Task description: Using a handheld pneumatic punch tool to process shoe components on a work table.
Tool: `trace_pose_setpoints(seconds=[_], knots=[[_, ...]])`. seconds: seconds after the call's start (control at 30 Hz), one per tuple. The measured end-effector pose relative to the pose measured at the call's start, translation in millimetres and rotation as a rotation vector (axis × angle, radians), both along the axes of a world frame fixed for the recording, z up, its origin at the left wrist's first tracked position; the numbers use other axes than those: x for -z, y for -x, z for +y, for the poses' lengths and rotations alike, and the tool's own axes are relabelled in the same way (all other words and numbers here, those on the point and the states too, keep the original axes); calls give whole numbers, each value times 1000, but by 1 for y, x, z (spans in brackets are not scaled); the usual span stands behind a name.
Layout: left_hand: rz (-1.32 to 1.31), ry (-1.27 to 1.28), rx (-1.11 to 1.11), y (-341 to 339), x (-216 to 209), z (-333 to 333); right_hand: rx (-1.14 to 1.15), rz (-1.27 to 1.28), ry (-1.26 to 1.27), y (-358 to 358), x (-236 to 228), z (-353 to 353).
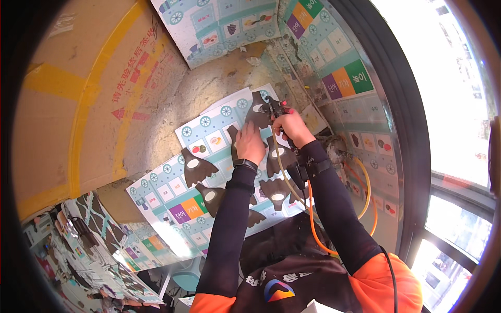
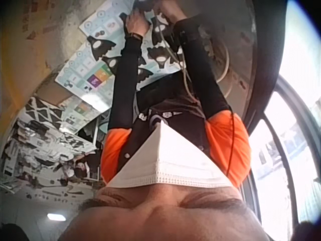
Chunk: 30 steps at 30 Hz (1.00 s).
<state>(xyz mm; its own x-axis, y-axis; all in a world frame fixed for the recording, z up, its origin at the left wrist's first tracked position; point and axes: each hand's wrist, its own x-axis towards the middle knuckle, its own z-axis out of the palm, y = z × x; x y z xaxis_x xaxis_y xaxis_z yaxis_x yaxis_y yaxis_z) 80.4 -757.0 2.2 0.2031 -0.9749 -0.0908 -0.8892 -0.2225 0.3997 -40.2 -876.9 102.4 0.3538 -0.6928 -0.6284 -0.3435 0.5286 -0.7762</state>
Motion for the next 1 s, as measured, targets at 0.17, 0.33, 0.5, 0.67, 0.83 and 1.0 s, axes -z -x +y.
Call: trace_pose_setpoints(seconds=[0.17, 0.33, 0.5, 0.67, 0.83, 1.0], knots=[[18, 3, -11, -1, 0, 0, -27, 37, -8, 2, 1, 0], [48, -110, 16, 2, -11, -5, 64, 135, 32, 15, 7, -6], [8, -94, 16, 1, -4, -5, 65, 50, 51, 6, 5, -9], [-2, -78, 3, -1, 2, -3, 85, 44, 37, 2, 4, -8], [15, -90, 1, 1, -1, -5, 68, 156, 67, 7, 11, -6], [-7, -66, -3, 0, 4, -4, 73, 60, 77, 0, 1, -6]])
